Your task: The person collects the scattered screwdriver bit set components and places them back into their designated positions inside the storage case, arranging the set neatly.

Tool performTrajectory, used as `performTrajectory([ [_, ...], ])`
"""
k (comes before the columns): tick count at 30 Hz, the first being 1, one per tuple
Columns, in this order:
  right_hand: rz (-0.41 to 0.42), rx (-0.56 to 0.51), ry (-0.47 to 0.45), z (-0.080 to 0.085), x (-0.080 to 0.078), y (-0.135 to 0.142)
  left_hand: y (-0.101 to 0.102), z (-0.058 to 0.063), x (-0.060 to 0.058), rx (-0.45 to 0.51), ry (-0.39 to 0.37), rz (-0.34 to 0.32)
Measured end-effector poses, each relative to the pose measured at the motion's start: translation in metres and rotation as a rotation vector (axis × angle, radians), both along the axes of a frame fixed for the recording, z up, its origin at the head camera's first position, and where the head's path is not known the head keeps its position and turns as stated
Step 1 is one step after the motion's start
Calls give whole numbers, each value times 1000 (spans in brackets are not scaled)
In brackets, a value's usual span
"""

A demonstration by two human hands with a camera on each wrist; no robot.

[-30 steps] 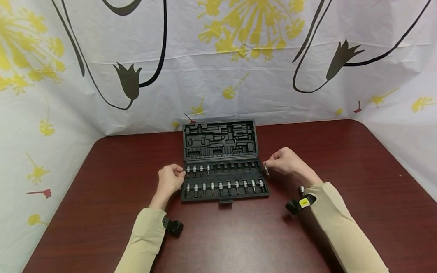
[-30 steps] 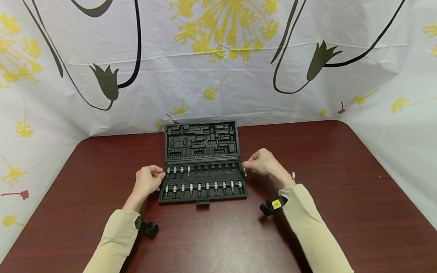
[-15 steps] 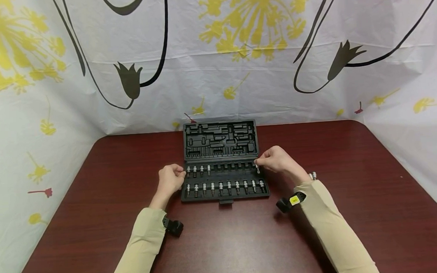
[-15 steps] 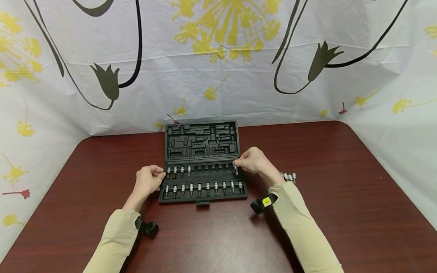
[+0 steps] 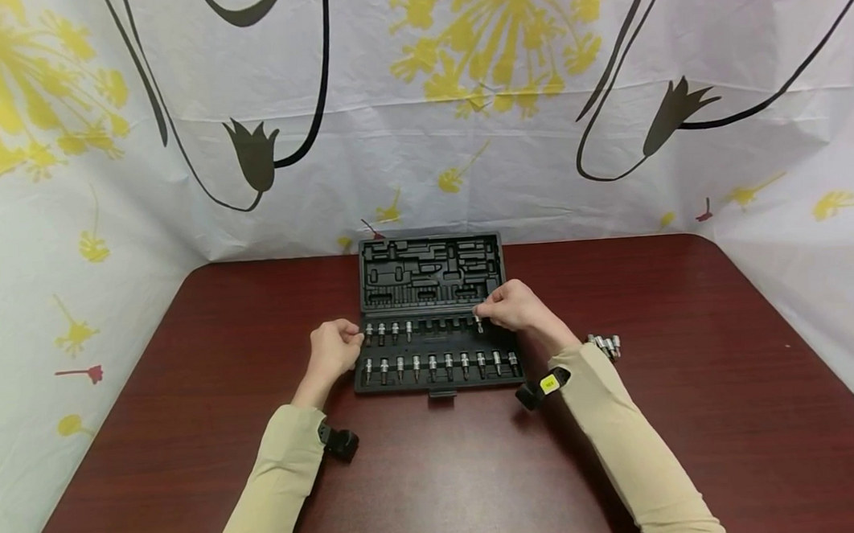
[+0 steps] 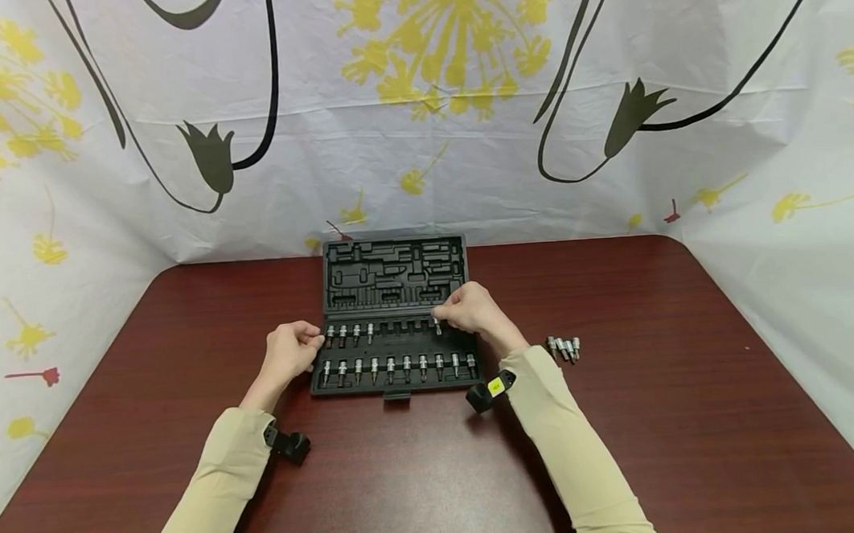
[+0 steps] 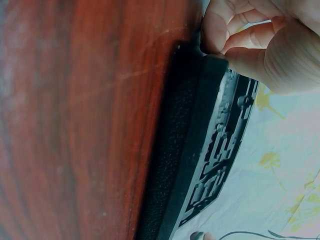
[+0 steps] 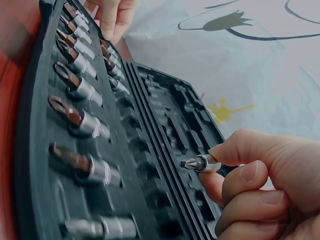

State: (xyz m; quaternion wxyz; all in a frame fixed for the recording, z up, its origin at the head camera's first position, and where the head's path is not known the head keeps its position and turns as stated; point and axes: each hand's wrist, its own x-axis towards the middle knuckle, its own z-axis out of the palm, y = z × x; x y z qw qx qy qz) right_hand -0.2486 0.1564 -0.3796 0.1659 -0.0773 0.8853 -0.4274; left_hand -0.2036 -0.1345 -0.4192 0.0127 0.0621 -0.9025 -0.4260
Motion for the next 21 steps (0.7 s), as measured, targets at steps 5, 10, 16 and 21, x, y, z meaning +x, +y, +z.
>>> performTrajectory([
  [5, -12, -3, -5, -1, -3, -15, 0, -1, -1, -6, -6, 6],
  [10, -5, 5, -11, -4, -5, -31, 0, -2, -1, -12, -7, 2],
  [16, 0, 24, -10, -8, -9, -50, -1, -2, -1, -15, 6, -7],
  [21, 7, 33, 5, -9, -10, -66, -2, -2, -1, -14, 15, -7],
])
